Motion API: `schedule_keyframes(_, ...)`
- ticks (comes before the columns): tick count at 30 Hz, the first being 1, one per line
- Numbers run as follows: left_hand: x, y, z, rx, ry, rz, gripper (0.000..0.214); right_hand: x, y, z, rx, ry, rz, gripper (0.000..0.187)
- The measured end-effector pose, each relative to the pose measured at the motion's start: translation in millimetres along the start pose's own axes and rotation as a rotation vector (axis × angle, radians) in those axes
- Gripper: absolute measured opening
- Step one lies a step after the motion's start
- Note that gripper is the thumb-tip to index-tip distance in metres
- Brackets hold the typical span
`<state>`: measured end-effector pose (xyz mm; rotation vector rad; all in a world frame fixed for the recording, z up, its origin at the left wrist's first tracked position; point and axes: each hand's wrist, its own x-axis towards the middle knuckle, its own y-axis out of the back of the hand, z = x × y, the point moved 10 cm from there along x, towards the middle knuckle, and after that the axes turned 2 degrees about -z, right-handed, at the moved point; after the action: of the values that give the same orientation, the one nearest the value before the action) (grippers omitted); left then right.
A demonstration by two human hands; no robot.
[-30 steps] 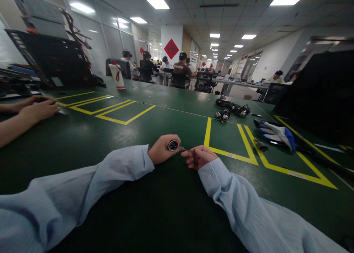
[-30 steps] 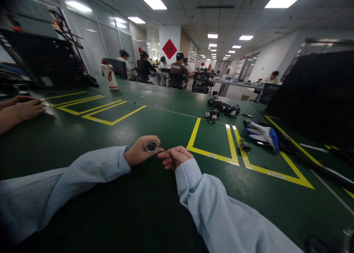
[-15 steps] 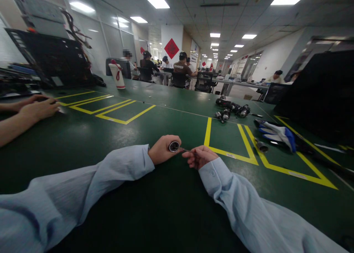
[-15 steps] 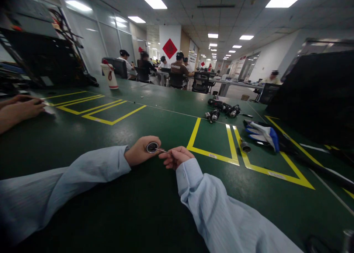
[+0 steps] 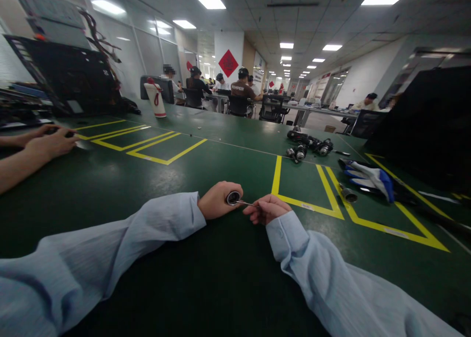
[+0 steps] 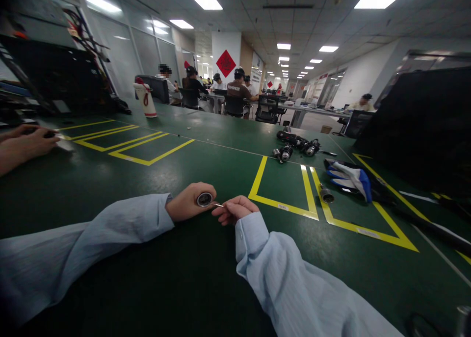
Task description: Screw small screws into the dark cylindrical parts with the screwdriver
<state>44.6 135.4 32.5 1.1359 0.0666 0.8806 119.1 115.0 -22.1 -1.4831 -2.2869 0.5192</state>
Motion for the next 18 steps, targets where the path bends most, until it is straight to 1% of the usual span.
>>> schedule_keyframes(3,0,0.5,2,-0.053,-0.001,0.004,0.017,1,-1,0,0.046,-0.025,-0.019,0.013)
schedule_keyframes(10,0,1.7,1,-0.106,0.030,0.019,0.019,0,-1,-2,0.051,0.010,-0.019,0.017)
schedule_keyframes(14,0,2.1,0,-0.083,0.043,0.028,0.018,-4,1,-11,-0.043,0.107,0.047,0.016)
schedule_keyframes(18,0,2.1,0,-0.051,0.041,0.026,0.018,-13,-1,-26,-0.243,0.245,0.157,0.014)
